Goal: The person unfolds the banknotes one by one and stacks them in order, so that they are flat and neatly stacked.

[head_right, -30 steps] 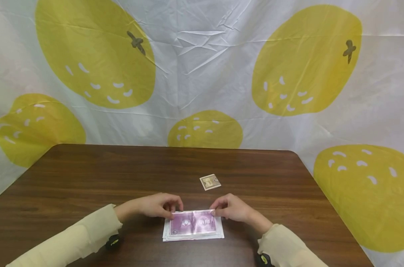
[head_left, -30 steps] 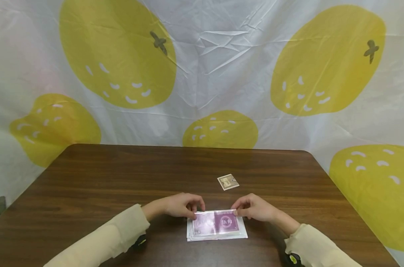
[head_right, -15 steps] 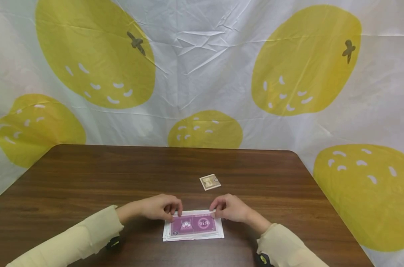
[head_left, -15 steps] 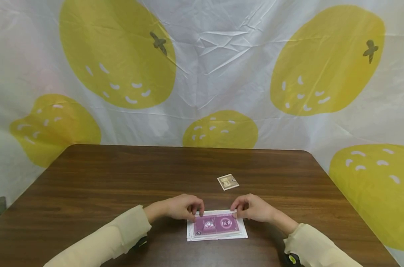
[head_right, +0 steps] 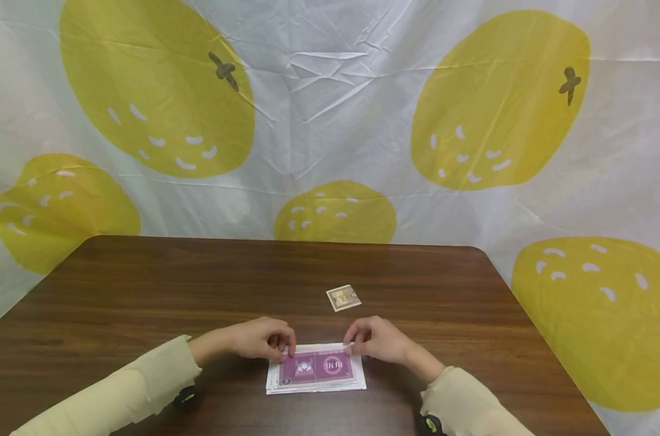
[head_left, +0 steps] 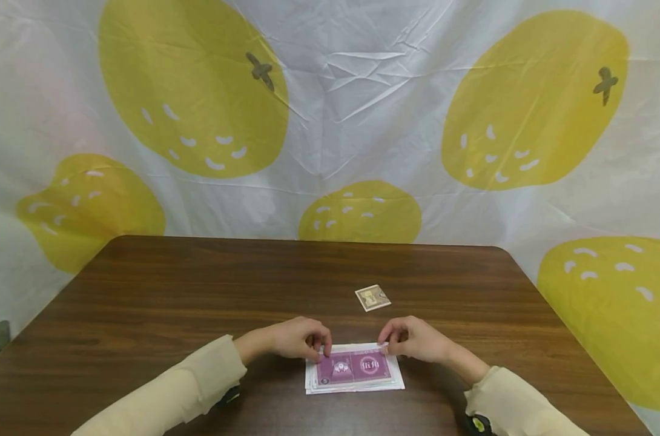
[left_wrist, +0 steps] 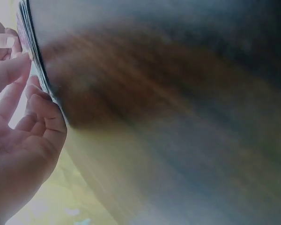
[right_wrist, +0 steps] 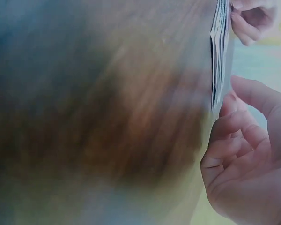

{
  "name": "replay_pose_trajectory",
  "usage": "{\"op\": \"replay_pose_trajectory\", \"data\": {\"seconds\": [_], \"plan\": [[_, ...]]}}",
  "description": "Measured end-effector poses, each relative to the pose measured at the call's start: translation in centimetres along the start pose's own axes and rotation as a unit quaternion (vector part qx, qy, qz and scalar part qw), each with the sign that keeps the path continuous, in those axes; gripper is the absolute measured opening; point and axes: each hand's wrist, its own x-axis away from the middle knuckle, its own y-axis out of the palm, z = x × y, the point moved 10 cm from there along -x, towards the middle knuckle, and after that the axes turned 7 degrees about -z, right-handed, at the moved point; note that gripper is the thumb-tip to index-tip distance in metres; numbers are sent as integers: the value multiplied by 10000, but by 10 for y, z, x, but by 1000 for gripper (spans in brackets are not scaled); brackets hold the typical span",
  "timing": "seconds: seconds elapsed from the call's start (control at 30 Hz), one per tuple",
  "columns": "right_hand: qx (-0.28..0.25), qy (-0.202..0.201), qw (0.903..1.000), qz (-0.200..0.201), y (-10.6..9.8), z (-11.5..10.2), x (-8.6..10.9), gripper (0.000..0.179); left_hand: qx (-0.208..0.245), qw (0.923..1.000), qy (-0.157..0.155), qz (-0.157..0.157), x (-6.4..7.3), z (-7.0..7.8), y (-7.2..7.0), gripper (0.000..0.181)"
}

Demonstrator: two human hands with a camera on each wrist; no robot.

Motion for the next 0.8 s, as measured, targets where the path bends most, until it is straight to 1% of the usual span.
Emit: {"op": "replay_pose_trajectory", "data": {"seconds": [0.1, 0.2, 0.37, 0.43, 0.6, 0.67, 0.8], "plan": [[-139, 93, 9998, 146, -7, 3, 0, 15, 175, 9998, 14, 95, -1, -2, -3, 6], [-188, 197, 9991, 311, -15, 5, 0, 16, 256, 9993, -35, 282, -3, -6, -10, 4], [-333, 368, 9969, 605, -32, 10, -1, 18, 225, 9969, -168, 735, -7, -14, -27, 5], [-344, 450, 9959, 711, -39, 7, -1, 18, 204, 9953, -222, 918, -9, -17, -33, 5], [-481, 744, 9918, 926, -54, 23, -2, 20, 45, 9894, -312, 1420, -14, -24, -48, 5], [-510, 859, 9897, 1024, -60, 36, -4, 21, -34, 9857, -347, 1647, -15, -25, -54, 5], [-370, 1105, 9851, 1264, -71, 50, -7, 20, -205, 9788, -488, 1978, -19, -28, -64, 5]]}}
